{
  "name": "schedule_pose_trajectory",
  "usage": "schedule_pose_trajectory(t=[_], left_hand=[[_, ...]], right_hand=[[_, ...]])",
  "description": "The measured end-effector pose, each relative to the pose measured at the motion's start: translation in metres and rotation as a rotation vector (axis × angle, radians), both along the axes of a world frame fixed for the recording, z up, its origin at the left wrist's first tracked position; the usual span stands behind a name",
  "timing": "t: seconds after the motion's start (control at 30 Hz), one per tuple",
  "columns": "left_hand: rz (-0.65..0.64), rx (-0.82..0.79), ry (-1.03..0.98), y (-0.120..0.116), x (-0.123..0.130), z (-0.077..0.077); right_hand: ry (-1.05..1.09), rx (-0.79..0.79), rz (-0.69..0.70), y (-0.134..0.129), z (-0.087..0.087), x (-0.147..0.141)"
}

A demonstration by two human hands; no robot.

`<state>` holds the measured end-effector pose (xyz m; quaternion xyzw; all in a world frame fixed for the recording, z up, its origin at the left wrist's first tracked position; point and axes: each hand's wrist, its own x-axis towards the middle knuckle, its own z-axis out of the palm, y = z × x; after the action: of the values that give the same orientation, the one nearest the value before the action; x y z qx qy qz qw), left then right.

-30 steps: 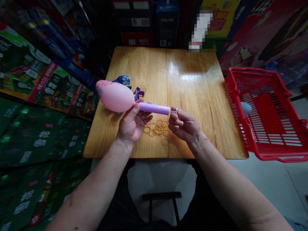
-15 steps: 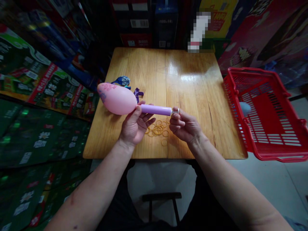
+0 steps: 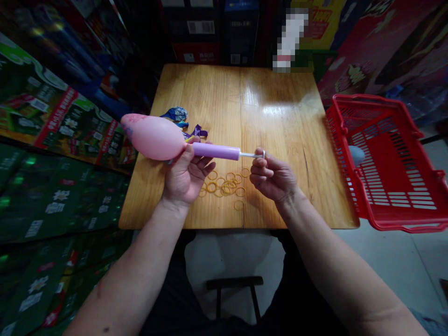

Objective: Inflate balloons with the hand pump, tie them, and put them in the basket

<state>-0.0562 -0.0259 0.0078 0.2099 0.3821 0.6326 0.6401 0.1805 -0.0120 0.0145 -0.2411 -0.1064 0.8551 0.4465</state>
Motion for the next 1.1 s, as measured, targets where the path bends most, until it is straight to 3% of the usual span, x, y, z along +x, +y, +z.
schedule_pose_trajectory(t=[0.2, 0.33, 0.5, 0.73, 0.93, 1.1], left_hand=[[-0.086, -0.03, -0.061, -0.006, 0.01, -0.002], [-0.047, -0.025, -0.028, 0.0, 0.002, -0.001], [0.046, 0.03, -0.01, 0.006, -0.01, 0.002], [-0.085, -0.031, -0.032, -0.005, 0.007, -0.002], [-0.05, -0.034, -0.041, 0.0, 0.003, 0.0], [0.052, -0.007, 0.006, 0.004, -0.005, 0.0]], right_hand=[[0.012, -0.044, 0.039, -0.007, -0.005, -0.015], [0.012, -0.04, 0.051, -0.002, 0.001, -0.007], [-0.018, 0.002, -0.029, 0.003, 0.003, 0.005], [-0.029, -0.012, 0.053, -0.007, -0.005, -0.015], [-0.064, -0.05, 0.041, -0.001, 0.003, -0.006], [-0.051, -0.03, -0.04, 0.002, 0.007, 0.003]])
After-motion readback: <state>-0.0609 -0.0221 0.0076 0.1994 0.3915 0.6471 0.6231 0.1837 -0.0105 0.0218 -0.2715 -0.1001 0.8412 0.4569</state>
